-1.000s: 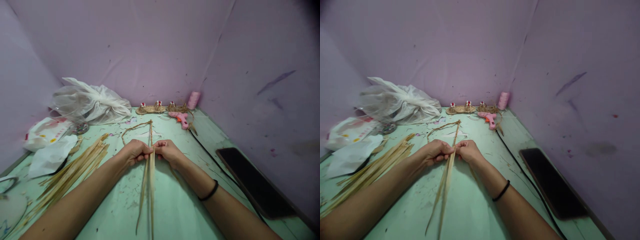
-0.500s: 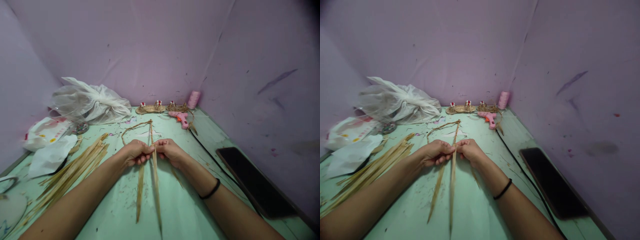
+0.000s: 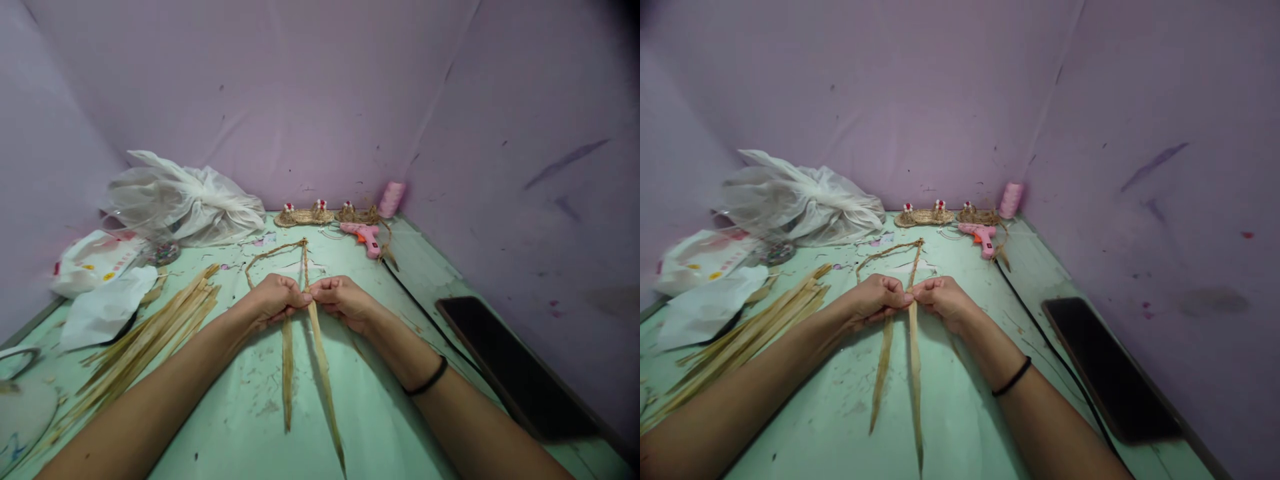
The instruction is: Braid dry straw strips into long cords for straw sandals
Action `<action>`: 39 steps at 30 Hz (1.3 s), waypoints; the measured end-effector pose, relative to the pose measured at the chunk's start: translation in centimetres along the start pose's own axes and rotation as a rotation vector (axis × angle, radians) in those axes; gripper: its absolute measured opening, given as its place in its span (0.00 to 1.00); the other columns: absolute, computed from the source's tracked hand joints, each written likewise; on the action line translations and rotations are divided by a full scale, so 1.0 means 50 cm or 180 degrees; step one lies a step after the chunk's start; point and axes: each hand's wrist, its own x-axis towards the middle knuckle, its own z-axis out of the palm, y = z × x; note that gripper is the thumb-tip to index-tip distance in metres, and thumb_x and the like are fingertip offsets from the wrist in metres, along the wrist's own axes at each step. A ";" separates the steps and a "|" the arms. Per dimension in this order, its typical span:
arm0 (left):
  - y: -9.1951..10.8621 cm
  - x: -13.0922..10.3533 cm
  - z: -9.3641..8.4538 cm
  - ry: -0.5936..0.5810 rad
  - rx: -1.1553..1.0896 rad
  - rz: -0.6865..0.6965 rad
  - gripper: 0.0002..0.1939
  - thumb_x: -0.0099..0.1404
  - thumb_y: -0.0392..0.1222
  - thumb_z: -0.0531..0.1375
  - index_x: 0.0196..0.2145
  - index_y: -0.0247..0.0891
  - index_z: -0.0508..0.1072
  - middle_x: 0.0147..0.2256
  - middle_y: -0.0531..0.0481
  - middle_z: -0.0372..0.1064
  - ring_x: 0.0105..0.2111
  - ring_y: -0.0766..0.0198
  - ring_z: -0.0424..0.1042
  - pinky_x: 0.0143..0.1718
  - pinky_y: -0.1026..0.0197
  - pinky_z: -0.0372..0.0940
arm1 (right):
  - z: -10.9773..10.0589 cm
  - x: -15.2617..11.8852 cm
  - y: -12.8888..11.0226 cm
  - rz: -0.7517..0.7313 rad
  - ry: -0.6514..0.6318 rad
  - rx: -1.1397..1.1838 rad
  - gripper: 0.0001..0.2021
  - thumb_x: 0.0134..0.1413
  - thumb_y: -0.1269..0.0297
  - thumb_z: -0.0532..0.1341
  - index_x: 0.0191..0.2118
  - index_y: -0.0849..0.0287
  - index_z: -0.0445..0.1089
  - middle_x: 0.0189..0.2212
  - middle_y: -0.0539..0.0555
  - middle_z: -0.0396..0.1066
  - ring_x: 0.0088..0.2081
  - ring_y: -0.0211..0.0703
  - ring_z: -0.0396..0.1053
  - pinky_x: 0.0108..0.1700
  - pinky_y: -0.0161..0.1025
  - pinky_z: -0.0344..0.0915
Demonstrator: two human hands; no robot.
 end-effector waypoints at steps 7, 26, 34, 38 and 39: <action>0.013 -0.012 -0.008 -0.0276 0.0155 0.0187 0.11 0.48 0.43 0.58 0.16 0.36 0.61 0.11 0.58 0.51 0.08 0.76 0.44 0.09 0.68 0.36 | 0.008 0.003 0.002 -0.0069 0.0161 -0.0213 0.04 0.31 0.69 0.60 0.19 0.64 0.66 0.11 0.45 0.60 0.13 0.26 0.43 0.17 0.31 0.36; 0.000 -0.004 -0.002 -0.0002 0.0004 0.0377 0.05 0.44 0.38 0.57 0.17 0.33 0.65 0.10 0.60 0.47 0.12 0.77 0.42 0.15 0.67 0.36 | 0.002 0.004 0.004 -0.0082 0.0313 -0.0722 0.06 0.33 0.66 0.59 0.20 0.62 0.63 0.09 0.40 0.49 0.13 0.26 0.41 0.17 0.30 0.39; -0.012 0.003 0.006 0.0166 0.0407 0.0479 0.06 0.42 0.36 0.54 0.13 0.34 0.61 0.11 0.58 0.48 0.13 0.75 0.45 0.16 0.67 0.39 | 0.016 0.003 0.008 -0.0390 0.1296 -0.2201 0.05 0.31 0.65 0.59 0.18 0.63 0.65 0.13 0.47 0.61 0.17 0.31 0.54 0.19 0.30 0.47; -0.021 0.010 0.011 0.0337 0.0438 0.0442 0.06 0.41 0.34 0.52 0.12 0.35 0.58 0.10 0.59 0.45 0.13 0.76 0.43 0.16 0.66 0.36 | 0.041 -0.021 -0.002 -0.0570 0.1213 -0.2727 0.05 0.34 0.69 0.55 0.20 0.62 0.69 0.15 0.50 0.66 0.19 0.33 0.59 0.20 0.31 0.48; -0.021 0.010 0.012 0.0347 0.0385 0.0421 0.06 0.41 0.34 0.52 0.12 0.35 0.57 0.10 0.59 0.44 0.13 0.76 0.43 0.16 0.66 0.36 | 0.048 -0.029 -0.006 -0.0664 0.1173 -0.2916 0.06 0.35 0.70 0.55 0.20 0.61 0.69 0.16 0.50 0.67 0.20 0.34 0.60 0.21 0.31 0.49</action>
